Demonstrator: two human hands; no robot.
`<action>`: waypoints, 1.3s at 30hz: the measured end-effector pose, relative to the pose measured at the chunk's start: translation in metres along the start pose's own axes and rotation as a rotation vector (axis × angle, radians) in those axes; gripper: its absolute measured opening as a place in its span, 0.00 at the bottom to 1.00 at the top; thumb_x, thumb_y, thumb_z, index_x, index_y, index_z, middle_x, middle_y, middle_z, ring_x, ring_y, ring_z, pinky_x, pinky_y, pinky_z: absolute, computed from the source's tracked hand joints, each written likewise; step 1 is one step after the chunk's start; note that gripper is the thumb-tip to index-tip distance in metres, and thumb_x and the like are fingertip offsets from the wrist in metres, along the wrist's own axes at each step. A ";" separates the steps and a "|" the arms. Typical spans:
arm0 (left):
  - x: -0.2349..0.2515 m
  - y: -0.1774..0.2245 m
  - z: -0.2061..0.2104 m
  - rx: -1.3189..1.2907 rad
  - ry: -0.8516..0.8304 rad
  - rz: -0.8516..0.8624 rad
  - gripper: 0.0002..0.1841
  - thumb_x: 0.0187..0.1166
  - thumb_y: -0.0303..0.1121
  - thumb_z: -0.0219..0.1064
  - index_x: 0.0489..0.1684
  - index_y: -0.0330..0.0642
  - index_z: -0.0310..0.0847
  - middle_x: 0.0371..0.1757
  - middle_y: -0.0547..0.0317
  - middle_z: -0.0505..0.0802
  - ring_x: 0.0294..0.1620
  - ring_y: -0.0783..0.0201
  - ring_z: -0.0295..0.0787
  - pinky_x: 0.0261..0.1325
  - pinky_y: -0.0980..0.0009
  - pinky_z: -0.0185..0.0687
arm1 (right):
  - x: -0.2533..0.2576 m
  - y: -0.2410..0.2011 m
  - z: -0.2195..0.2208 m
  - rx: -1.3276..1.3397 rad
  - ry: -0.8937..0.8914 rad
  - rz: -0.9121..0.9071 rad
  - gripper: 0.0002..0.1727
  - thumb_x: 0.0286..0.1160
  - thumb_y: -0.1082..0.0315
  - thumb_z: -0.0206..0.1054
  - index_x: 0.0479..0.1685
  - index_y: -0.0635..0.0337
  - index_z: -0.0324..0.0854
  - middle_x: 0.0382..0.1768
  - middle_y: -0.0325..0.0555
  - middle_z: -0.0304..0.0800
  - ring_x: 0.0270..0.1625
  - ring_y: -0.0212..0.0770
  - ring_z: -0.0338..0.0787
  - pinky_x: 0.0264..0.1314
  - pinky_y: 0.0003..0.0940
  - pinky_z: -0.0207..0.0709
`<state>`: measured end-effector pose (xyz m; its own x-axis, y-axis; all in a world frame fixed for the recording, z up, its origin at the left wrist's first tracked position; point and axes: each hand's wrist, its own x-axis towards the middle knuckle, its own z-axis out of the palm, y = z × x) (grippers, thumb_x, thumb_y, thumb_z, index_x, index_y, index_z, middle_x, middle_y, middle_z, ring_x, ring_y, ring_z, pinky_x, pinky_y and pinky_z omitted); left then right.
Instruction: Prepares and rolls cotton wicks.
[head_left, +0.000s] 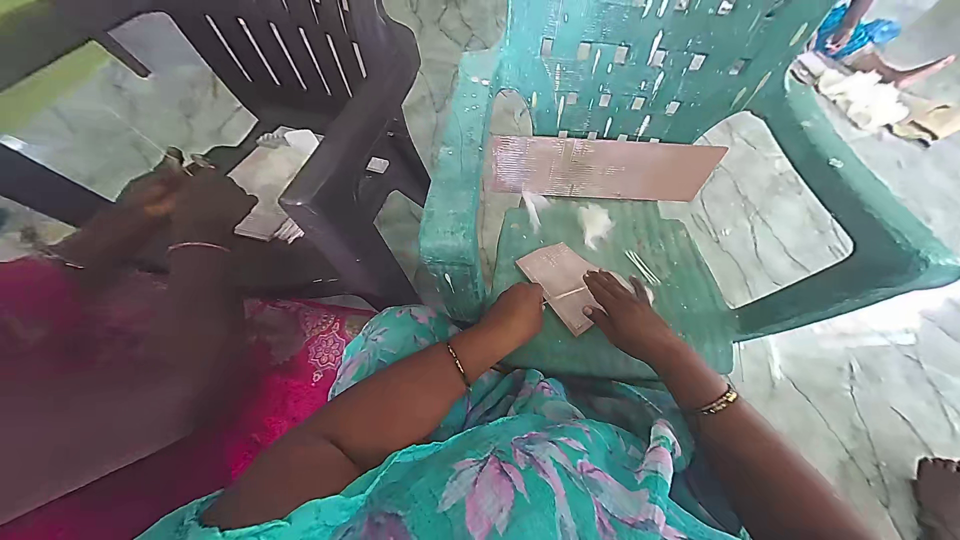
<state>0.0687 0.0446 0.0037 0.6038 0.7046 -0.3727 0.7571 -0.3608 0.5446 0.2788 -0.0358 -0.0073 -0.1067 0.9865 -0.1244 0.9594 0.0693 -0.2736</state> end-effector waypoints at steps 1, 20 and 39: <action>0.002 -0.001 0.000 0.013 0.006 -0.001 0.14 0.89 0.32 0.59 0.58 0.30 0.83 0.61 0.37 0.88 0.67 0.41 0.85 0.72 0.43 0.78 | 0.010 -0.003 0.006 0.016 0.004 -0.025 0.33 0.92 0.51 0.51 0.90 0.60 0.62 0.91 0.51 0.62 0.95 0.51 0.55 0.92 0.70 0.35; -0.006 0.013 0.002 0.020 -0.155 0.041 0.14 0.89 0.31 0.57 0.58 0.31 0.83 0.59 0.39 0.89 0.65 0.44 0.86 0.70 0.45 0.79 | -0.053 0.019 -0.003 -0.044 -0.247 -0.120 0.40 0.90 0.41 0.45 0.94 0.57 0.54 0.94 0.49 0.54 0.96 0.48 0.52 0.91 0.72 0.31; -0.001 0.005 0.002 0.058 -0.108 0.093 0.12 0.87 0.29 0.60 0.57 0.30 0.84 0.60 0.39 0.88 0.66 0.43 0.86 0.71 0.46 0.79 | -0.025 -0.022 0.017 -0.022 -0.262 -0.057 0.41 0.91 0.42 0.47 0.96 0.58 0.48 0.95 0.50 0.48 0.97 0.49 0.45 0.92 0.71 0.26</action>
<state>0.0725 0.0413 0.0050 0.6928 0.5978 -0.4033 0.7081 -0.4581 0.5374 0.2559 -0.0649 -0.0144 -0.2220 0.9091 -0.3524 0.9550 0.1298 -0.2666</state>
